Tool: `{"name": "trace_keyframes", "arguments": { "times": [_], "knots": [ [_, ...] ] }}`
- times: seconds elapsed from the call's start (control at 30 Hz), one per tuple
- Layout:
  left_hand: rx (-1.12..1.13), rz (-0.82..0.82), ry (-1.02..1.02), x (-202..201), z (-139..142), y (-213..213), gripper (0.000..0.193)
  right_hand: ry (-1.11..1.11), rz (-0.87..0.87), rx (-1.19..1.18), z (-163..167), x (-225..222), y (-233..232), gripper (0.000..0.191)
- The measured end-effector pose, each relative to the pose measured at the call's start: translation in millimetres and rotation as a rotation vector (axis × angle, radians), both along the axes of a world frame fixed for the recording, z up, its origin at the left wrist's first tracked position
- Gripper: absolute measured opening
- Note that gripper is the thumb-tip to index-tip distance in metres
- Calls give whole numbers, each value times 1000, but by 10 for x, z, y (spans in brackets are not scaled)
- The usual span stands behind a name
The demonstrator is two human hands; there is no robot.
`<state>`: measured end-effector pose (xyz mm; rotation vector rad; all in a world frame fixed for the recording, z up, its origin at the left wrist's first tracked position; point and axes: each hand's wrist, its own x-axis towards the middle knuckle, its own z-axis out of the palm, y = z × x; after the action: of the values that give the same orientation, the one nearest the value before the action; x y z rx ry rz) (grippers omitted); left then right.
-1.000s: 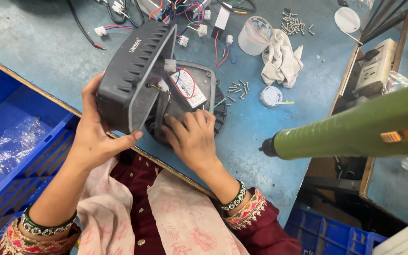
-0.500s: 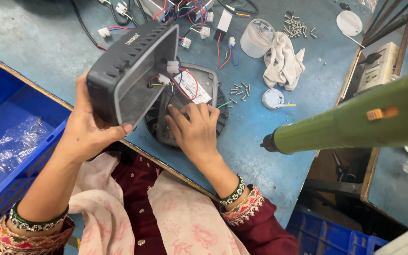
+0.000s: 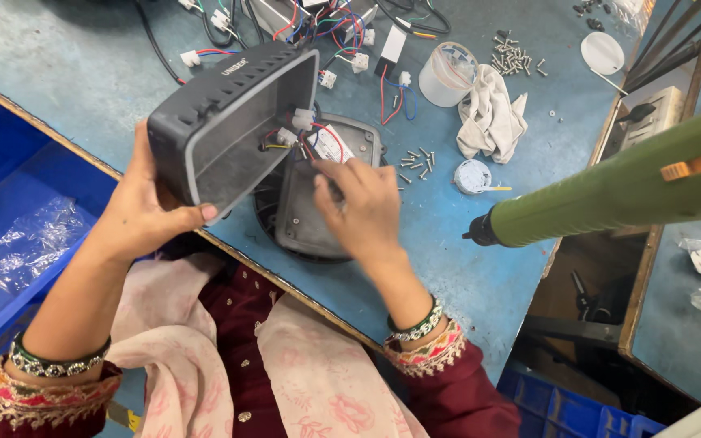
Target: The person connects wires to a power supply unit inside a black plastic housing, then uses a green pneumatic screwdriver to fasten screws into the housing. The person repeatedly opens and closes the housing to adjust internal components.
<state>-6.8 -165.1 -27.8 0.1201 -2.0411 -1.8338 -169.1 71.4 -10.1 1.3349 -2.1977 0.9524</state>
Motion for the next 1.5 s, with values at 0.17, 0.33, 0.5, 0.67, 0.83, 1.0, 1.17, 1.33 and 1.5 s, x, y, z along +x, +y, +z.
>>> {"name": "trace_keyframes", "arguments": {
  "times": [0.17, 0.33, 0.5, 0.67, 0.83, 1.0, 1.17, 1.33, 1.5],
  "knots": [
    [-53, 28, -16, -8, 31, -22, 105, 19, -17, 23, 48, -275, -95, 16],
    [-11, 29, -29, -37, 96, 7, 105, 97, -128, 168, 71, -303, -174, 18],
    [-98, 43, -35, -60, 138, 4, 106, 125, -49, 100, 76, -266, -208, 12],
    [-5, 4, -43, -69, 125, -50, 104, 140, -58, 160, 48, -477, -289, 14],
    [-49, -14, -35, -95, 145, -115, 104, 45, -35, 166, 39, -640, -241, 16],
    [-161, -71, -54, -47, 244, -34, 109, -82, -41, 107, 40, -678, -274, 13],
    [-275, -86, -84, 9, 330, 59, 111, -23, -99, 150, 63, -707, -307, 12],
    [-178, -55, -174, 4, 357, 63, 110, 163, -133, 43, 0, -629, -313, 19],
    [-221, -57, -126, -27, 370, 55, 108, 511, 75, 84, -43, -631, -311, 17]
  ]
}}
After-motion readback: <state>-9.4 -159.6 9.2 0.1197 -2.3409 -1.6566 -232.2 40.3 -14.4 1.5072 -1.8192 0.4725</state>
